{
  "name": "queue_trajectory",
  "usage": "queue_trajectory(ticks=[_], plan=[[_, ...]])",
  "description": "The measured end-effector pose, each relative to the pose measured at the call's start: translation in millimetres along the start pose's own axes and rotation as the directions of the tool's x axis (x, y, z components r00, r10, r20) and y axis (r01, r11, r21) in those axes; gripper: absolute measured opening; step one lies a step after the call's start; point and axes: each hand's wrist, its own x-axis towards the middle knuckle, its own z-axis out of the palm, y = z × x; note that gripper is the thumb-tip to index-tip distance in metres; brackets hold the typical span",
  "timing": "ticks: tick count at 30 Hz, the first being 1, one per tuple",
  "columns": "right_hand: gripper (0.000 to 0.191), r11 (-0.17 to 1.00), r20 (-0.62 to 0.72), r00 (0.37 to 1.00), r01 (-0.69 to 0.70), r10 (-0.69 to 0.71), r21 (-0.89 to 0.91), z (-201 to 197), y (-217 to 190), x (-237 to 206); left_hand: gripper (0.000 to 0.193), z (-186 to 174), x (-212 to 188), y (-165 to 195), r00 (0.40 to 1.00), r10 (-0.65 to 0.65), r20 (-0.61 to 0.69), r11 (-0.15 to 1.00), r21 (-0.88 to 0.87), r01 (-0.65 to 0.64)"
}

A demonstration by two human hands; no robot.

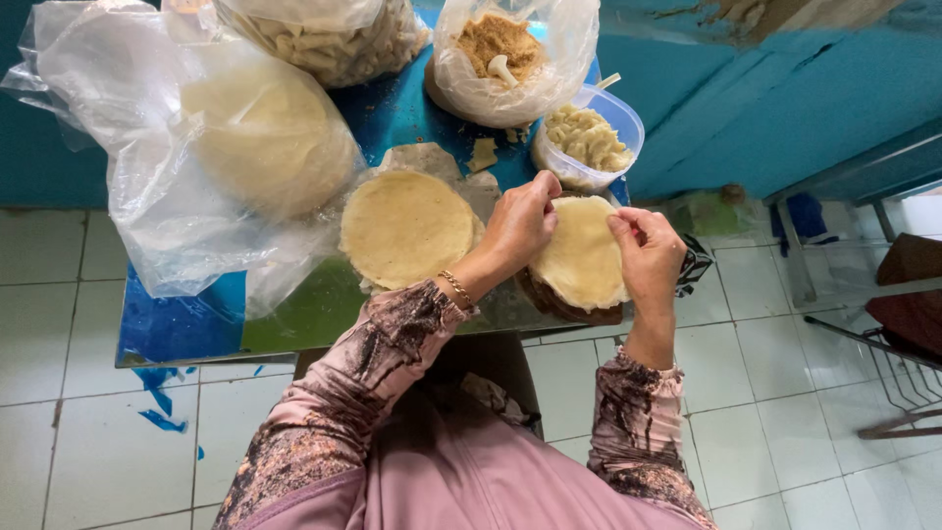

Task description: The person sits at a table and peels thin translucent sheets off round pressed dough discs by hand, one disc at a time. They lift a sheet edge with their fingers, pull the sheet free, set the peeled sheet aside, and stack the discs as they work through them.

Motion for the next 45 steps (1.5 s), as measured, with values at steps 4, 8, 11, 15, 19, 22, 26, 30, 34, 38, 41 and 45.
queue_trajectory(ticks=[4, 8, 11, 15, 19, 22, 26, 30, 34, 38, 41, 45], plan=[[0.014, 0.999, 0.005, 0.999, 0.043, -0.043, -0.005, 5, -2, 3, 0.021, 1, -2, -2, 0.998, 0.055, -0.024, 0.995, 0.081, -0.053], [0.014, 0.997, 0.009, 0.997, 0.072, -0.072, -0.01, 5, -7, 8, 0.016, -1, -5, 6, 1.0, 0.018, -0.013, 0.987, 0.157, -0.016], [0.023, 0.997, 0.027, 0.998, 0.053, -0.052, -0.055, 4, -14, 10, 0.024, -5, -11, 19, 0.998, 0.015, 0.065, 0.969, 0.247, -0.03], [0.038, 0.924, -0.066, 0.97, 0.201, -0.235, -0.325, -2, -21, -4, 0.036, -10, -40, 38, 0.927, 0.257, 0.273, 0.843, 0.405, -0.353], [0.024, 0.845, 0.06, 0.943, 0.321, -0.328, -0.428, -10, -20, -34, 0.057, -11, -70, 46, 0.882, 0.221, 0.415, 0.777, 0.471, -0.417], [0.016, 0.907, 0.027, 0.977, 0.207, -0.212, -0.367, -17, -17, -43, 0.064, -15, -81, 47, 0.9, 0.228, 0.37, 0.8, 0.456, -0.39], [0.012, 0.889, -0.078, 0.981, 0.125, -0.176, -0.44, -22, -29, -40, 0.061, -38, -103, 58, 0.906, 0.268, 0.327, 0.807, 0.437, -0.396], [0.013, 0.961, -0.041, 0.973, 0.219, -0.229, -0.168, -3, -67, -44, 0.044, -106, -127, 55, 0.949, 0.268, 0.165, 0.737, 0.599, -0.313], [0.017, 0.945, 0.094, 0.94, 0.327, -0.327, 0.024, 33, -111, -41, 0.034, -166, -125, 38, 0.982, 0.184, 0.046, 0.845, 0.502, -0.182], [0.022, 0.892, 0.278, 0.847, 0.428, -0.453, 0.147, 57, -145, -38, 0.015, -177, -117, 28, 0.975, 0.211, 0.065, 0.881, 0.419, -0.219], [0.026, 0.838, 0.362, 0.76, 0.528, -0.539, 0.14, 68, -157, -35, 0.014, -179, -111, 21, 0.975, 0.213, 0.065, 0.893, 0.391, -0.222], [0.017, 0.818, 0.363, 0.742, 0.562, -0.564, 0.122, 78, -155, -32, 0.012, -178, -108, 19, 0.987, 0.153, 0.05, 0.924, 0.348, -0.16]])
